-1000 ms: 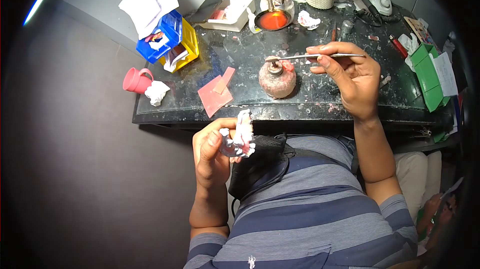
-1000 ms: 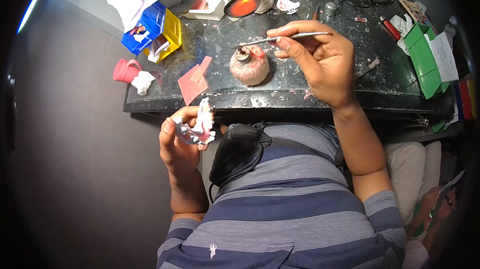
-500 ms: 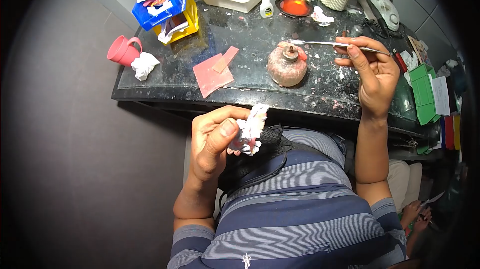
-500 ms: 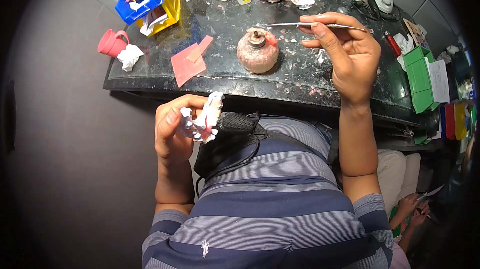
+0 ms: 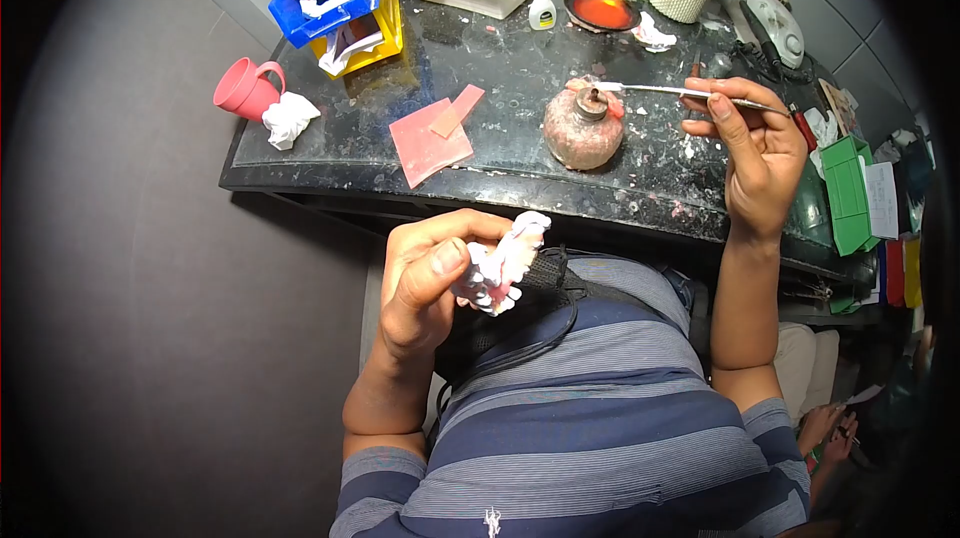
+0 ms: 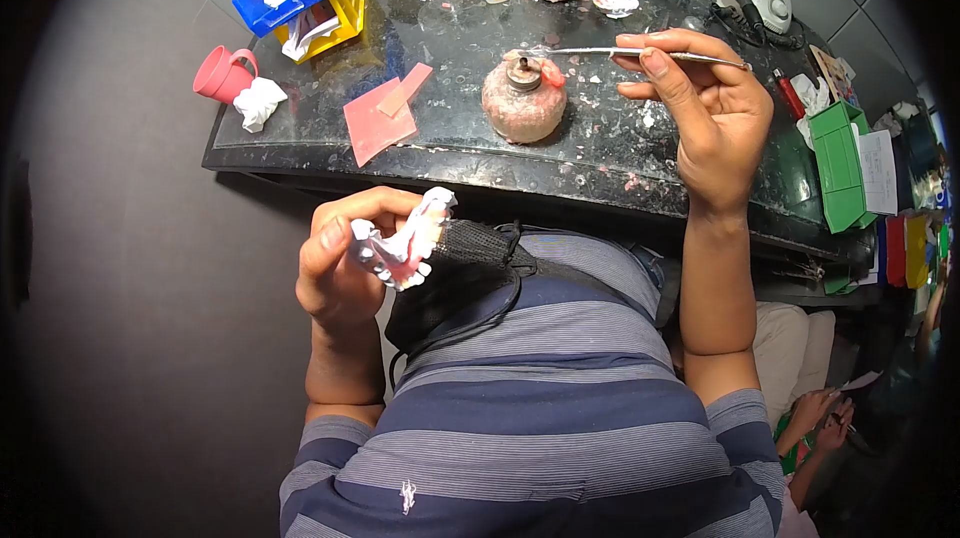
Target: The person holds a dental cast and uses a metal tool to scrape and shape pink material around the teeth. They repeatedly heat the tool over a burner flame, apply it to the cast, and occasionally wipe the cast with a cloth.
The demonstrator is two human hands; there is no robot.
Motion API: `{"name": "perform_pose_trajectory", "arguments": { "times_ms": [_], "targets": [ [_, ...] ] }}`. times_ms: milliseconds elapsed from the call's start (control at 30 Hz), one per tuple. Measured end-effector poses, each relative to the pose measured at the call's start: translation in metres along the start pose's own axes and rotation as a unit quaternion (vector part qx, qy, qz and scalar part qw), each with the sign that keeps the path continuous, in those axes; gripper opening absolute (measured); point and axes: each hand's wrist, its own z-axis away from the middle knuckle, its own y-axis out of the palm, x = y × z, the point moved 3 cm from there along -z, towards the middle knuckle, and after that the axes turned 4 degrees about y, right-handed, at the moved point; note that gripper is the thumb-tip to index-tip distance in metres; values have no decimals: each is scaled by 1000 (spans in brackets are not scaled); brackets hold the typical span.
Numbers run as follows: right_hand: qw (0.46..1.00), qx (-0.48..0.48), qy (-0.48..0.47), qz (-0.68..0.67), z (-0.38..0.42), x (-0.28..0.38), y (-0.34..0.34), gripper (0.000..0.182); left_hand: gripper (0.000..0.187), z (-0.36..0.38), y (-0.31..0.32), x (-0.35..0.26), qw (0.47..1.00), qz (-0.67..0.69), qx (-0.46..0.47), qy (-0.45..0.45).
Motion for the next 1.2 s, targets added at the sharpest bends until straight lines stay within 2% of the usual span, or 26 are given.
{"name": "perform_pose_trajectory", "arguments": {
  "times_ms": [67,100,167,200,267,433,500,633,700,767,1200],
  "targets": [
    [1000,-1,0,0,1,1,0,15,82,-3,2,0,999,-39,-20,-2],
    [1000,1,-2,2,1,2,0,15,82,-3,0,1,999,-40,-21,-2],
    [1000,2,-4,3,3,5,-1,15,65,-3,-3,4,999,32,24,9],
    [1000,11,-2,-3,4,7,-1,16,65,-4,-3,4,999,31,23,9],
    [998,46,-3,-38,8,16,-2,16,80,-5,-2,10,995,43,35,-86],
    [980,154,12,-128,40,54,28,15,79,-8,8,13,990,86,60,-93],
    [974,193,-20,-115,40,57,36,16,79,-9,12,11,988,66,101,-95],
    [970,232,-18,-74,40,60,43,13,77,-6,19,8,990,55,74,-105],
    [969,237,-17,-67,42,59,45,14,76,-6,19,3,991,29,80,-103],
    [975,204,23,-80,44,59,47,12,76,-5,19,3,989,22,86,-117],
    [963,248,23,-105,44,54,48,12,74,-2,19,7,987,47,81,-130]
  ]
}}
